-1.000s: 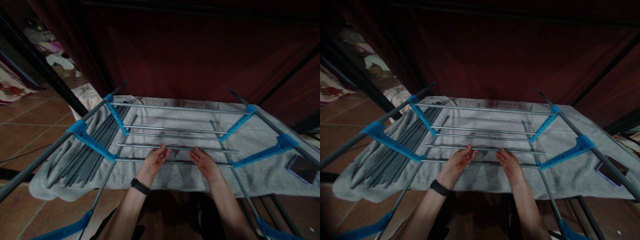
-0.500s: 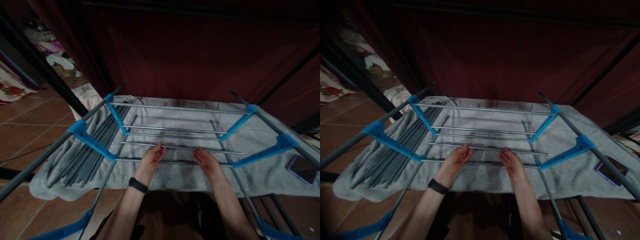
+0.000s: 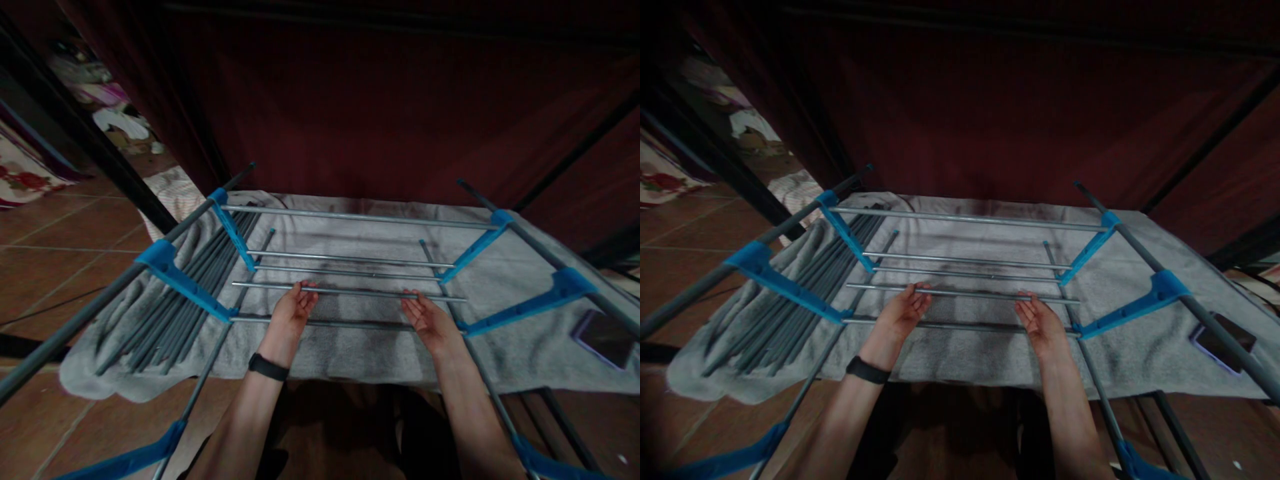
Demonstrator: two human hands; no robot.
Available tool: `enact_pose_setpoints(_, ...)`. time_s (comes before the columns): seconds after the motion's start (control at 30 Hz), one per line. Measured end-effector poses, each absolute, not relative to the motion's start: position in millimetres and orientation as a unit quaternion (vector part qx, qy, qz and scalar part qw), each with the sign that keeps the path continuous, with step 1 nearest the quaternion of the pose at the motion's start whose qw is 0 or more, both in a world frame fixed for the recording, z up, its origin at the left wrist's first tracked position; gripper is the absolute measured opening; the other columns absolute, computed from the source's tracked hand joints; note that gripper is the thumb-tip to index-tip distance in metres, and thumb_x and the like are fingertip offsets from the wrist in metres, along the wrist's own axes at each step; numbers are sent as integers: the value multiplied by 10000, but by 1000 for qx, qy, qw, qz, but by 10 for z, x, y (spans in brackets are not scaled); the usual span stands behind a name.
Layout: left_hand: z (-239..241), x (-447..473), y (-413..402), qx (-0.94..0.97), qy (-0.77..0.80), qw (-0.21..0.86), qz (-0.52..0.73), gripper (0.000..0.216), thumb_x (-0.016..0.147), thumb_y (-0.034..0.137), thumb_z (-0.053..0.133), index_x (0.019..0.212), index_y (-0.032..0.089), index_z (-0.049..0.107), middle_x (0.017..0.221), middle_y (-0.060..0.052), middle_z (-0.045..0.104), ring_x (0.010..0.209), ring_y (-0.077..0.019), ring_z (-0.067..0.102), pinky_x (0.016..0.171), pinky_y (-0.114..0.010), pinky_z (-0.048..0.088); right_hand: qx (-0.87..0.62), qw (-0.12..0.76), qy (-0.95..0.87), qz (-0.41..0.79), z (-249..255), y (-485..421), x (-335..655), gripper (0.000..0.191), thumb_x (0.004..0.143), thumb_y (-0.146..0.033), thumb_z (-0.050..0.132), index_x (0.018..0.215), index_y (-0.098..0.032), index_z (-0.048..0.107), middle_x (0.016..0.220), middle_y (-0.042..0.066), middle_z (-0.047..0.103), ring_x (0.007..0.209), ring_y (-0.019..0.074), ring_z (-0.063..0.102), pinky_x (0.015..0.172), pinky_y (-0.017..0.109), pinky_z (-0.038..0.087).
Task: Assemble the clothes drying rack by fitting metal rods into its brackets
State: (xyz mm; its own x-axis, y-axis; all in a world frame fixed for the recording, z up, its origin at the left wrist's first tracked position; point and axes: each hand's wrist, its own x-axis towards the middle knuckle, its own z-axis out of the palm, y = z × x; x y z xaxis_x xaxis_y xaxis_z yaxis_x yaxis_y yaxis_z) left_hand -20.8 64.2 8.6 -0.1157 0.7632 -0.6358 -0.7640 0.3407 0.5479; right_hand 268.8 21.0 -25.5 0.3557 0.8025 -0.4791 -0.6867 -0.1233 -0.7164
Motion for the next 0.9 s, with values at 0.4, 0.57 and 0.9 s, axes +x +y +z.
enact_pose_setpoints(0.4,151,-334,680,-37,466,624,626,276,1017,137,393,804,150,568,749,-54,672,691,-115,691,629,-201,580,-522,674,-16,522,-267,238,2832,107,923,-163,611,833,-208,647,754,9,712,667,108,702,642,199,624)
enact_pose_setpoints(0.57,131,-365,691,-51,452,610,649,273,1020,179,429,805,147,594,746,-48,674,685,-108,690,618,-187,571,-527,673,2,519,-299,247,2873,168,941,-192,589,778,-218,623,682,-3,663,641,112,683,617,205,623)
enact_pose_setpoints(0.9,100,-377,703,-57,464,599,651,257,1018,222,466,791,157,566,674,-7,634,599,-80,635,610,-170,548,-523,677,-14,517,-255,239,2838,130,909,-149,594,801,-211,630,739,-1,710,637,96,676,644,200,614)
